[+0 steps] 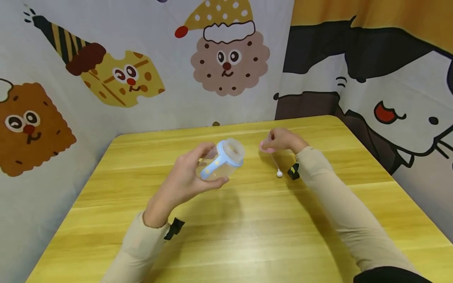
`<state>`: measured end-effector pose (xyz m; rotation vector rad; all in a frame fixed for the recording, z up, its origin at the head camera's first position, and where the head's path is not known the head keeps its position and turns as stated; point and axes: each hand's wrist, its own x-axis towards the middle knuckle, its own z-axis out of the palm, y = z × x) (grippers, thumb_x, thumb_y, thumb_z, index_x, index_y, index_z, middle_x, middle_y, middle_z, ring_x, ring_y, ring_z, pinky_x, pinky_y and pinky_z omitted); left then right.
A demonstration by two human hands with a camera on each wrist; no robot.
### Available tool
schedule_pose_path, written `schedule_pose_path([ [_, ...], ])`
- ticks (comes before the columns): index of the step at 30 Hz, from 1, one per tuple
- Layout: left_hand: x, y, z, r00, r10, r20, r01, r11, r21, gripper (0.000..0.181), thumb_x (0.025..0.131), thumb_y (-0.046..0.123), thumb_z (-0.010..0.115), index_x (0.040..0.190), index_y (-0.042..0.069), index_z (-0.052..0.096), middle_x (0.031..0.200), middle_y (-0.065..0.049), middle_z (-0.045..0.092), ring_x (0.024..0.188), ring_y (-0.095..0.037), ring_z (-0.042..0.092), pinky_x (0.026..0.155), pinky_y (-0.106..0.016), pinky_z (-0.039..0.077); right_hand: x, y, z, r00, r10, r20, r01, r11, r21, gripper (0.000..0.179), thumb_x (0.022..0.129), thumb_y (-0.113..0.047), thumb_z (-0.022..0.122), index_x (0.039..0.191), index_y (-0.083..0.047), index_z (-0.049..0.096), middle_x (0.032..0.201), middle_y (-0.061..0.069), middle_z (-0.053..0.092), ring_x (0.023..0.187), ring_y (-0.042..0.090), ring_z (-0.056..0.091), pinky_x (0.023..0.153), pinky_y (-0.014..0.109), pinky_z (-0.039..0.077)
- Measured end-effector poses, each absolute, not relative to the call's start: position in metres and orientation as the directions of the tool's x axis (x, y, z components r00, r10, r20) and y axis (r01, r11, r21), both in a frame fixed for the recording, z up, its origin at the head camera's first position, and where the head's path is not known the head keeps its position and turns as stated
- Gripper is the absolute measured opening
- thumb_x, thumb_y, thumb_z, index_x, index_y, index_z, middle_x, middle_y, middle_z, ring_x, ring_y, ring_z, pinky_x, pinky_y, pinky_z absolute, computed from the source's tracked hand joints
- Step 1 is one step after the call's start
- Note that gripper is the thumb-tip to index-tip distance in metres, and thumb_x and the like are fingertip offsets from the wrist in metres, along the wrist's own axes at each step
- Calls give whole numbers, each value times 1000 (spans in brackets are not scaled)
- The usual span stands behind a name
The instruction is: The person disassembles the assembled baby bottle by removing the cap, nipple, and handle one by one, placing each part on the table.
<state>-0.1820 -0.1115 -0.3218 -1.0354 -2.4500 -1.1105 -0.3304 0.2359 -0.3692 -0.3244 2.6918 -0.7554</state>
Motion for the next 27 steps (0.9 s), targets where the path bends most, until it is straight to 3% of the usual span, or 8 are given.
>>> schedule_pose_path([
  [4,-181,-111,-320,-707,504,496,706,451,547,70,79,24,96,136,6,60,124,-9,74,112,-22,72,92,-44,62,-334,232,-377,-927,-286,-241,-130,852,-508,31,102,-30,67,102,-1,58,86,8,53,76,21,45,69,36,40],
  [7,-181,-111,-317,-698,505,508,715,449,536,71,79,24,96,137,5,59,124,-9,74,112,-22,72,93,-43,62,-334,229,-383,-941,-280,-190,-159,862,-482,29,101,-22,70,114,3,62,103,15,62,91,28,54,79,41,47],
  [14,-180,-112,-312,-687,509,518,726,448,523,71,78,25,96,136,5,60,123,-8,74,112,-21,72,96,-42,61,-331,223,-391,-958,-252,-137,-150,847,-511,53,98,-16,74,140,10,55,136,33,60,118,42,60,98,51,54],
  [22,-178,-112,-316,-701,503,505,710,426,561,71,80,22,95,137,5,58,123,-8,73,111,-20,71,92,-40,63,-321,225,-393,-954,-254,-157,-140,844,-518,61,104,-13,67,153,12,42,145,38,53,133,50,55,106,56,51],
  [27,-175,-107,-321,-715,508,481,691,412,594,69,80,22,95,136,7,58,121,-7,73,111,-18,70,91,-33,62,-299,228,-375,-967,-204,-152,-112,877,-468,70,106,-23,66,158,11,35,153,38,46,141,53,47,115,63,41],
])
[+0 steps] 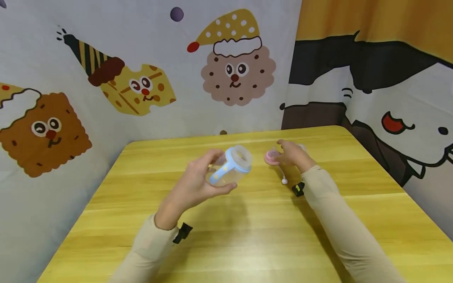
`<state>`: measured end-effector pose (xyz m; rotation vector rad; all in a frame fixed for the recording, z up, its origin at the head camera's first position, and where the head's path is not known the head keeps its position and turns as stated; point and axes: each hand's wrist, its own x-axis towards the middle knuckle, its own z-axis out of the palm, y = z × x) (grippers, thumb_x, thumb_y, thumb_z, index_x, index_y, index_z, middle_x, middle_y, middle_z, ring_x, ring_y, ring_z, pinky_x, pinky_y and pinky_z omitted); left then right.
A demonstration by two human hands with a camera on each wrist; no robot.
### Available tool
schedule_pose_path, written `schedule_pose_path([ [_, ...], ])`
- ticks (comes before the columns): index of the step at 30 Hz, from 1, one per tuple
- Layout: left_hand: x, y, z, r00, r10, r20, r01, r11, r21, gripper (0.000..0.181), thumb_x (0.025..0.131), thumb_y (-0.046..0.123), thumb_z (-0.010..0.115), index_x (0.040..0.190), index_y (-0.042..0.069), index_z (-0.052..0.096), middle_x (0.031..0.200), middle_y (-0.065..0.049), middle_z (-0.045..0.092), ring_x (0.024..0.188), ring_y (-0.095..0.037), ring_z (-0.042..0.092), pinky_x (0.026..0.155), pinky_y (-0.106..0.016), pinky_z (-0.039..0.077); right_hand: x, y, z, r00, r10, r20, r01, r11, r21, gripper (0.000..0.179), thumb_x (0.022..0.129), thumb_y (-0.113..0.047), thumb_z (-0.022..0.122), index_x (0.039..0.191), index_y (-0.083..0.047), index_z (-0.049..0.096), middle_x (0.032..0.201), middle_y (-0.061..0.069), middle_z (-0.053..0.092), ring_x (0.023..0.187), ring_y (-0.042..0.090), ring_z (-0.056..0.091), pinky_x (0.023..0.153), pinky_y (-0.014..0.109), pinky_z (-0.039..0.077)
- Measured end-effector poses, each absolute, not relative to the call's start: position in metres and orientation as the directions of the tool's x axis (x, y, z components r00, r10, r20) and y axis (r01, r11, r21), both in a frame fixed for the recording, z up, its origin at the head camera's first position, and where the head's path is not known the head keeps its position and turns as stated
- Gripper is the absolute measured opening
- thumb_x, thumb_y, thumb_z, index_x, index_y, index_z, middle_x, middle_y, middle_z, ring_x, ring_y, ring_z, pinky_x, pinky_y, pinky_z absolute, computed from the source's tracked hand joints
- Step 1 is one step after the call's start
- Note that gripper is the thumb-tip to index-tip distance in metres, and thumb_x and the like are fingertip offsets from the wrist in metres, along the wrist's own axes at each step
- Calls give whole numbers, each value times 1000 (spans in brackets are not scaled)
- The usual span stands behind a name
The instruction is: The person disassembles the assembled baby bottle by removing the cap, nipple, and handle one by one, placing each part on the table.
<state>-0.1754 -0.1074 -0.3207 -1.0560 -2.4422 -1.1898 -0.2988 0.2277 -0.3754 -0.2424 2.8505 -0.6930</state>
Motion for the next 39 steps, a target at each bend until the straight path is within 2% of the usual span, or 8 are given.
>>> schedule_pose_path([
  [5,-177,-102,-325,-711,499,496,697,402,594,70,80,21,95,138,7,58,122,-8,73,112,-19,70,91,-34,62,-276,232,-348,-988,-146,-39,-112,881,-459,73,104,-28,70,157,11,37,152,37,47,142,55,44,117,66,37],
  [12,-180,-100,-323,-691,485,536,719,382,581,74,80,20,94,142,7,55,125,-7,71,112,-19,69,88,-37,63,-257,228,-315,-981,-158,116,-194,858,-476,63,103,-26,72,151,8,49,148,34,54,136,53,50,112,67,41],
  [17,-180,-101,-320,-703,458,544,708,375,599,77,79,16,95,143,6,53,128,-9,71,115,-24,69,90,-41,63,-238,206,-295,-935,-332,128,-342,736,-584,51,103,-21,72,145,3,58,129,25,68,119,42,66,101,58,53],
  [20,-179,-102,-318,-714,448,538,696,379,610,77,80,15,95,143,6,52,131,-10,70,117,-25,68,90,-44,63,-228,190,-291,-873,-476,110,-421,620,-662,46,102,-18,73,142,1,61,111,15,74,99,30,72,88,46,59],
  [22,-179,-103,-319,-719,443,536,692,383,612,77,80,15,94,144,6,52,132,-10,69,117,-25,68,91,-45,63,-225,182,-293,-826,-555,103,-453,542,-708,45,101,-17,75,141,-1,62,104,9,75,94,23,73,84,41,59],
  [27,-178,-104,-320,-722,440,534,690,400,603,77,80,17,94,143,7,52,132,-8,70,116,-23,68,90,-43,63,-226,172,-304,-740,-669,69,-450,416,-790,49,99,-13,76,145,-6,59,107,6,75,100,20,73,93,40,60],
  [34,-178,-105,-318,-712,459,532,699,395,596,76,80,16,94,142,5,52,130,-9,71,116,-23,69,90,-41,63,-225,163,-313,-728,-674,122,-460,350,-816,49,99,-12,76,146,-11,59,116,3,75,106,20,73,96,46,60],
  [39,-176,-108,-315,-718,458,524,693,401,600,76,80,16,94,142,7,52,131,-7,71,118,-22,69,91,-42,63,-225,152,-316,-706,-694,142,-429,259,-866,48,100,-5,73,146,-5,58,125,9,74,109,25,72,97,47,59],
])
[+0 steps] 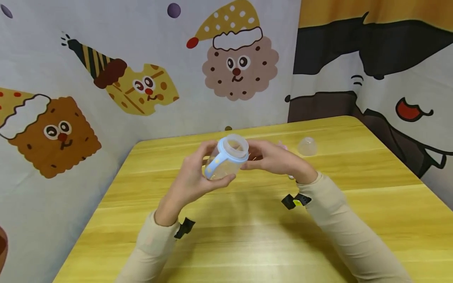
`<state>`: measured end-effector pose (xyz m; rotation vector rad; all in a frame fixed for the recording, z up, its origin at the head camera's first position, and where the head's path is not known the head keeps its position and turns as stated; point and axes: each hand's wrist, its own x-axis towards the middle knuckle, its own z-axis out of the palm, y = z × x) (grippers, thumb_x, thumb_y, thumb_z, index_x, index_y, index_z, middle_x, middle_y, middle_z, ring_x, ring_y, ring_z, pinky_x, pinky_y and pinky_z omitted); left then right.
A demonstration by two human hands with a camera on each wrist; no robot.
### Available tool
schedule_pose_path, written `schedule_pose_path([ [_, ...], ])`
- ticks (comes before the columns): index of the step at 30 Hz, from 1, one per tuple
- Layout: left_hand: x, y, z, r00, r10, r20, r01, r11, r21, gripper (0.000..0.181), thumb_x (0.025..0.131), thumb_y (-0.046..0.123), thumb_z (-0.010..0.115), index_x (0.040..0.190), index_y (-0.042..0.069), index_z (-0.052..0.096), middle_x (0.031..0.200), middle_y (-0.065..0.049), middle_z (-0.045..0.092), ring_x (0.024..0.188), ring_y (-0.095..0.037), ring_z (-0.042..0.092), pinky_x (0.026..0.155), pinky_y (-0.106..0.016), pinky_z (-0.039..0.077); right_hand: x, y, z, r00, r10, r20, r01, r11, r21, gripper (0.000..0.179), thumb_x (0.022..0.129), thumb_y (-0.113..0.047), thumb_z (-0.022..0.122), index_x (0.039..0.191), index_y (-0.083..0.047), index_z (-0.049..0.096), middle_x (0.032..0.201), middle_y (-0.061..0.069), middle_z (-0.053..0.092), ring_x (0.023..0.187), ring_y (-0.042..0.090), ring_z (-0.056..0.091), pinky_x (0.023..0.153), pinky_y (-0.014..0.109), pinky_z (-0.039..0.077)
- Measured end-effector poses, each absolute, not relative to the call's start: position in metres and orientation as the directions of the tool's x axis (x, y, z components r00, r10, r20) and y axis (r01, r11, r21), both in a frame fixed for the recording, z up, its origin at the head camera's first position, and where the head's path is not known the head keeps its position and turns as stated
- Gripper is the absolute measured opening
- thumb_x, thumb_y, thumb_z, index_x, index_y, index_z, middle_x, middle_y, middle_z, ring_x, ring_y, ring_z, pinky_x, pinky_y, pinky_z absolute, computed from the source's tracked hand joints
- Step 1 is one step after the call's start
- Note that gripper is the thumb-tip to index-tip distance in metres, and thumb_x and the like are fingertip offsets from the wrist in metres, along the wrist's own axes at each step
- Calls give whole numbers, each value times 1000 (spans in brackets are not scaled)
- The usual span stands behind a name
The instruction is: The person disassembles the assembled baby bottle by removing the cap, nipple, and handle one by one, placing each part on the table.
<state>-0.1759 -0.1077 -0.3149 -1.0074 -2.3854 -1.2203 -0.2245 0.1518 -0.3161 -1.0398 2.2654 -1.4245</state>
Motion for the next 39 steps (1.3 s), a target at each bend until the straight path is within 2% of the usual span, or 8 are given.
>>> schedule_pose_path([
  [4,-175,-108,-314,-705,463,537,707,400,583,76,80,16,94,142,6,52,130,-8,71,118,-22,69,90,-41,63,-224,148,-317,-716,-692,96,-334,218,-917,42,101,2,65,142,1,57,120,15,74,104,30,71,94,45,59],
  [8,-175,-108,-315,-690,467,554,722,387,573,75,79,16,94,141,5,53,129,-8,72,117,-22,69,89,-41,63,-225,146,-319,-726,-682,88,-306,206,-929,35,103,3,60,139,4,58,116,16,74,98,28,71,91,44,60],
  [15,-174,-108,-316,-697,465,545,714,385,585,74,79,16,94,140,6,53,129,-8,72,117,-21,69,89,-40,63,-224,142,-322,-717,-690,101,-297,171,-939,28,104,6,58,132,7,59,110,15,74,95,27,72,89,42,61],
  [24,-174,-110,-315,-698,459,550,715,404,571,75,80,17,94,141,5,53,129,-9,71,111,-20,69,84,-38,63,-224,143,-321,-716,-693,89,-291,179,-940,27,105,4,58,132,7,61,108,13,75,95,26,72,92,47,61],
  [39,-175,-113,-316,-702,458,545,711,418,565,76,80,21,94,143,8,53,131,-7,71,110,-19,70,85,-41,61,-223,152,-312,-732,-671,117,-327,196,-925,31,105,1,61,136,5,62,112,14,77,95,28,74,89,39,62],
])
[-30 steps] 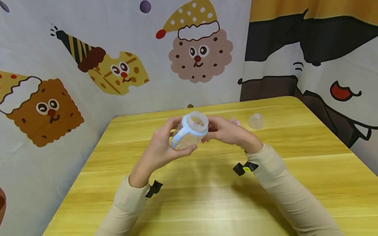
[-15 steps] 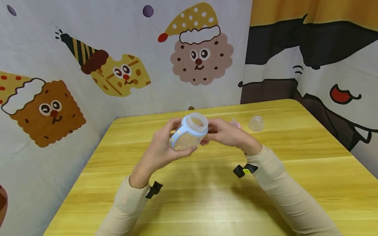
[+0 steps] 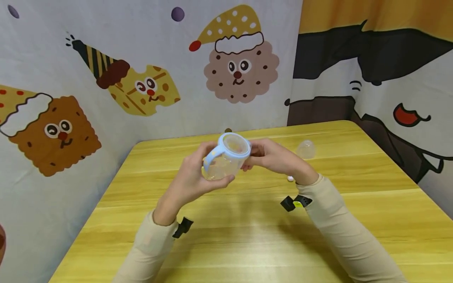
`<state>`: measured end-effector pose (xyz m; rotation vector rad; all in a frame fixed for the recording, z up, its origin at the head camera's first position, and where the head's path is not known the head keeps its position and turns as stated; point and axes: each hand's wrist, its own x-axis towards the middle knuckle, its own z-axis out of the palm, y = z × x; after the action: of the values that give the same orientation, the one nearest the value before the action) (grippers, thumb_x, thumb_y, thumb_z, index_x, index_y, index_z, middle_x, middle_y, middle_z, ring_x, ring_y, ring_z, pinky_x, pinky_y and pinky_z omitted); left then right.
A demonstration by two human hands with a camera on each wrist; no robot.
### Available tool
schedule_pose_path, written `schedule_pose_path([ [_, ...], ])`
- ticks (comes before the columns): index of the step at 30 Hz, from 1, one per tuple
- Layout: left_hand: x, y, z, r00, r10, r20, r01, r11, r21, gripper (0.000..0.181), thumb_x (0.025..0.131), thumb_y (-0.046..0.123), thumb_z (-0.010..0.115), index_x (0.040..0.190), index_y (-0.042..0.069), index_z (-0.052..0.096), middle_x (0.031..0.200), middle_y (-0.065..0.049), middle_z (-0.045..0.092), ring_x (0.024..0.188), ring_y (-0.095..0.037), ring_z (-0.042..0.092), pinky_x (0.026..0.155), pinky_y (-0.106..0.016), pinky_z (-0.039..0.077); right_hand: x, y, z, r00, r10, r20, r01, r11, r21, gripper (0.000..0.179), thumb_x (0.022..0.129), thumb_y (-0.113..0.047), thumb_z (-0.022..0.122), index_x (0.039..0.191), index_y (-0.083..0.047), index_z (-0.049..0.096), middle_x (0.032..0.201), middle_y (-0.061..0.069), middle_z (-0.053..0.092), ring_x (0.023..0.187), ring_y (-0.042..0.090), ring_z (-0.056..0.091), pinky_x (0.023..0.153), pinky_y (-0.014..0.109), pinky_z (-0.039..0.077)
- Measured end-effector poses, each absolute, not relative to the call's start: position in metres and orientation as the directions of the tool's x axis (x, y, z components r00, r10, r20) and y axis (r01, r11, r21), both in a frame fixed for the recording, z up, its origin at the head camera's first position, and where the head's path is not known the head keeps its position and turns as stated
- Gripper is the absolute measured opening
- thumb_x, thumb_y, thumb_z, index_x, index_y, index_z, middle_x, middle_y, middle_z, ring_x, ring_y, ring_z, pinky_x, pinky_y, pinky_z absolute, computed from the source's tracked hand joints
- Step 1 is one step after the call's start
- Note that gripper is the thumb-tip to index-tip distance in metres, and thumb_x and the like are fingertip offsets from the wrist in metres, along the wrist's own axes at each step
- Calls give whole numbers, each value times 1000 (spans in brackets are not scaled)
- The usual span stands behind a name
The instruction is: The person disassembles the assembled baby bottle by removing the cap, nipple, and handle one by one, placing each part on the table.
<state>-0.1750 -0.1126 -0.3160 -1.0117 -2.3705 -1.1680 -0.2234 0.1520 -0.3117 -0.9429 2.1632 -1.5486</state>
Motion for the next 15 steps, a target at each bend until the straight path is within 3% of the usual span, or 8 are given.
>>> schedule_pose_path([
  [6,-173,-113,-315,-716,451,533,698,438,566,76,78,22,95,140,5,54,125,-7,71,106,-20,70,82,-38,63,-223,155,-307,-739,-656,152,-355,188,-916,28,104,1,61,132,4,64,110,13,78,93,28,74,89,42,62],
  [15,-172,-112,-314,-725,455,517,688,441,576,80,78,21,95,143,4,52,127,-9,69,115,-29,69,85,-46,64,-220,163,-299,-770,-610,187,-343,149,-927,23,105,-1,62,128,4,63,105,12,77,93,26,74,90,38,61],
])
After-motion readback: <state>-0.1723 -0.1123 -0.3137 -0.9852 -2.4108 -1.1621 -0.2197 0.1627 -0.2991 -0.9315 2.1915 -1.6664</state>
